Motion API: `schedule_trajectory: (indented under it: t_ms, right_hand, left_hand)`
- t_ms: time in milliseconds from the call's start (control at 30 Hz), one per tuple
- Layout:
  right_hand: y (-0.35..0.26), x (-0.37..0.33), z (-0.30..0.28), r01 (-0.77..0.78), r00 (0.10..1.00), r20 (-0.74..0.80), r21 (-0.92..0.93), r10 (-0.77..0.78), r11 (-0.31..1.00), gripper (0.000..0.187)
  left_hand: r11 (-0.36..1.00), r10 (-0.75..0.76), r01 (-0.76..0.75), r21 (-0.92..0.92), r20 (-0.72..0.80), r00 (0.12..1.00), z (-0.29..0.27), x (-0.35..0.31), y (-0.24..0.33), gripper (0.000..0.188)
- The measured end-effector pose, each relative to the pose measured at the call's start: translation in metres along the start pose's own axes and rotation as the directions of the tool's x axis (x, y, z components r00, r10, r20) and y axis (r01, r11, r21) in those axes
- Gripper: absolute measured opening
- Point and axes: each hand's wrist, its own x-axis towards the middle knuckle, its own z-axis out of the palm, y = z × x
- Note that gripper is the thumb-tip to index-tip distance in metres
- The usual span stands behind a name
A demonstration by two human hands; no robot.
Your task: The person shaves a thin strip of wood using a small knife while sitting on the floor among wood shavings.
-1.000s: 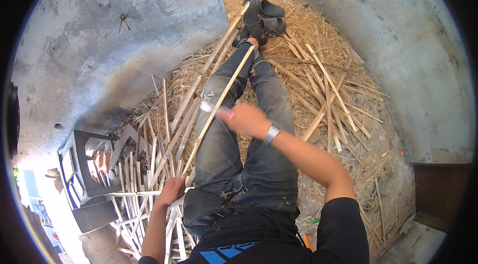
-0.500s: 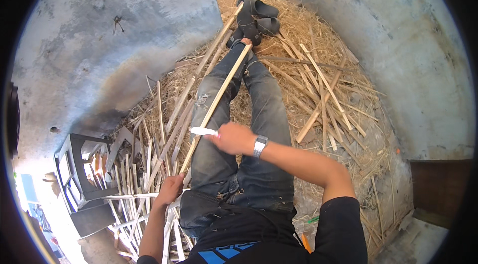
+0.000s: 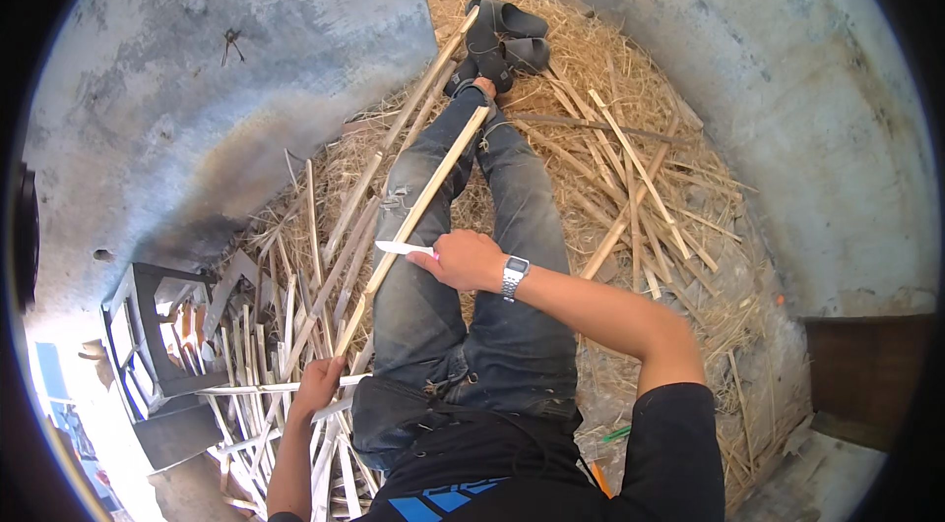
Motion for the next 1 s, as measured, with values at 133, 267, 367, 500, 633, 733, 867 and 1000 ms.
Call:
schedule_trajectory:
  t_ms: [133,267,367,500,633,733,867,1000]
  right_hand:
    - [0.074,0.039,-0.036,-0.138,0.910,-0.403,-0.082,0.094,0.987,0.075]
    - [0.137,0.055,-0.089,-0.272,0.823,-0.500,0.071,0.270,0.960,0.081]
    - [0.065,0.042,-0.052,-0.057,0.925,-0.375,0.020,0.060,0.998,0.080]
    - [0.010,0.009,-0.009,0.067,0.980,-0.182,-0.109,-0.086,0.992,0.070]
    - [0.105,0.059,-0.037,-0.111,0.882,-0.470,-0.146,0.030,0.983,0.083]
    - [0.125,0.052,-0.103,-0.346,0.795,-0.479,0.145,0.372,0.927,0.091]
    - [0.057,0.032,-0.043,-0.070,0.941,-0.339,-0.151,0.015,0.986,0.083]
    - [0.017,0.007,-0.021,0.040,0.995,-0.087,-0.188,-0.057,0.981,0.069]
  left_hand:
    - [0.995,-0.053,0.058,-0.086,0.051,0.997,-0.009,-0.011,-0.016,0.063]
    - [0.990,0.010,0.004,-0.144,0.090,0.996,-0.004,-0.003,-0.011,0.060]
    - [0.971,-0.027,0.055,-0.231,0.123,0.992,0.000,-0.004,-0.017,0.060]
    - [0.889,-0.046,0.166,-0.427,0.277,0.960,-0.004,-0.001,-0.018,0.061]
    - [0.870,-0.070,0.220,-0.441,0.332,0.941,-0.017,-0.002,-0.015,0.059]
    - [0.863,-0.047,0.204,-0.462,0.328,0.943,-0.013,0.002,-0.008,0.057]
    - [0.885,-0.042,0.175,-0.431,0.301,0.953,-0.003,0.005,-0.001,0.058]
    - [0.897,-0.054,0.166,-0.409,0.273,0.960,-0.006,-0.005,-0.020,0.058]
